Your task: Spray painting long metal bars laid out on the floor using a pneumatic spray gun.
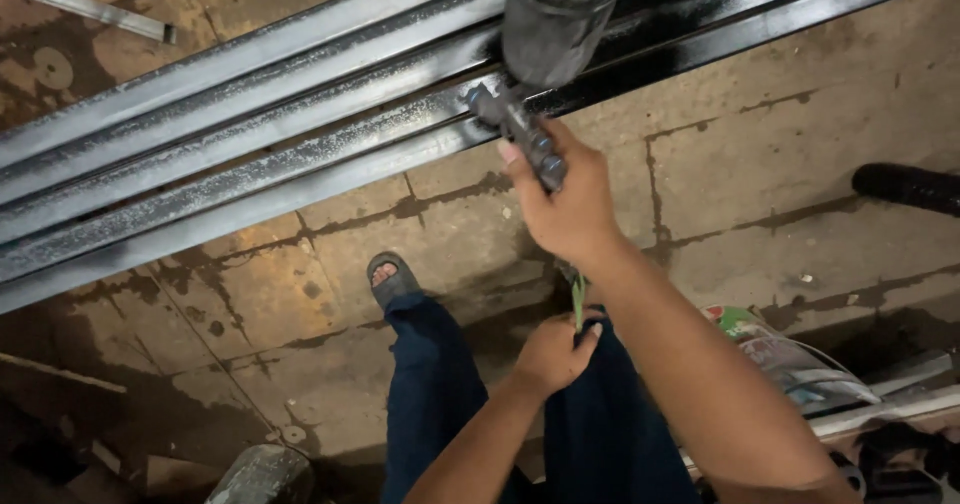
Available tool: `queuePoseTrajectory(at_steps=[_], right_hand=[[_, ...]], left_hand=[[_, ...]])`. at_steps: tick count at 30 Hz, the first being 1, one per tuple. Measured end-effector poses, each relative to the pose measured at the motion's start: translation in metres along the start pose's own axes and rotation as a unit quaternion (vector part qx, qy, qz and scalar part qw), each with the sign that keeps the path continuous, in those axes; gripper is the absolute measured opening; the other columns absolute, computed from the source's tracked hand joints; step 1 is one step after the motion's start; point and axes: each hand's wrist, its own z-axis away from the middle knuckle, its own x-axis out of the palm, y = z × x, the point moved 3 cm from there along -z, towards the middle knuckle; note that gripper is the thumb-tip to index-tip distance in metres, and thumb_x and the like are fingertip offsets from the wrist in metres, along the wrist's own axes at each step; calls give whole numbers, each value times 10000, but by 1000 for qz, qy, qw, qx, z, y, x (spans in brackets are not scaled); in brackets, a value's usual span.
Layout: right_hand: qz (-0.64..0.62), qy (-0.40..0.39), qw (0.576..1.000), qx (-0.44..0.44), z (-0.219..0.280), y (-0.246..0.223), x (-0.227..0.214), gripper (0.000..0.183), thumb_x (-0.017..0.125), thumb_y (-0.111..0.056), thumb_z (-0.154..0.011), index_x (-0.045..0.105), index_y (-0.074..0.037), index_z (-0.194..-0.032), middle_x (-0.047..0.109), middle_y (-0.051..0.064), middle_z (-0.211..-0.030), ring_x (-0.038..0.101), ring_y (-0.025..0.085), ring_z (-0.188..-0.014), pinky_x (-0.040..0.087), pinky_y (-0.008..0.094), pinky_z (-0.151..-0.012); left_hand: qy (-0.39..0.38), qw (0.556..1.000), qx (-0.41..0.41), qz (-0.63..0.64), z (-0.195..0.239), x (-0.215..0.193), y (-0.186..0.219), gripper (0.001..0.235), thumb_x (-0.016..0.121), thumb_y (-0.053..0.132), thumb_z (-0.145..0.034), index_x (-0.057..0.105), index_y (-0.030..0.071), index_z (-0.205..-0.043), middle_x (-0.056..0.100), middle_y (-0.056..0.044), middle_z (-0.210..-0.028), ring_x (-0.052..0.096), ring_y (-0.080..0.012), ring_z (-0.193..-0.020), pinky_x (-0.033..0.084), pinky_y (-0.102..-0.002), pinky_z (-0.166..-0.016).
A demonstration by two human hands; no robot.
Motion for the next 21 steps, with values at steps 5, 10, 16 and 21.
queuePoseTrajectory(at_steps=[5, 10, 16, 21], right_hand=[[-1, 1, 999, 48, 7, 23, -8, 156, 712, -236, -982, 712, -89, -929, 695, 71, -594, 687, 225, -529, 500, 328, -458], [58, 45, 996, 48, 2, 54, -36, 132, 722, -226, -991, 705, -105, -943, 660, 120, -613, 679, 271, -566, 477, 366, -482], [30, 100, 994, 11, -9, 81, -82, 114, 675, -72, -1043, 660, -16, -945, 726, 153, -715, 759, 265, -682, 563, 344, -577], [23, 117, 993, -12, -18, 95, -118, 138, 670, -38, -1089, 645, 32, -973, 719, 185, -752, 759, 273, -717, 572, 355, -617]], left_hand=[[-27, 996, -23, -86, -7, 21, -39, 511, 389, 470, -1077, 694, 121, -1293, 732, -238, -1112, 693, -424, -1073, 581, -510, -911], [-15, 997, -18, -72, -10, 29, -29, 498, 423, 420, -1071, 724, 38, -1177, 728, -258, -977, 702, -447, -956, 595, -512, -809], [-18, 997, 7, -74, -27, 44, -15, 499, 436, 376, -1053, 731, -24, -1099, 706, -260, -858, 707, -430, -808, 596, -466, -661], [-45, 991, 21, -127, -46, 53, -9, 459, 468, 331, -1028, 671, 8, -1284, 700, -214, -857, 716, -374, -780, 612, -427, -619]])
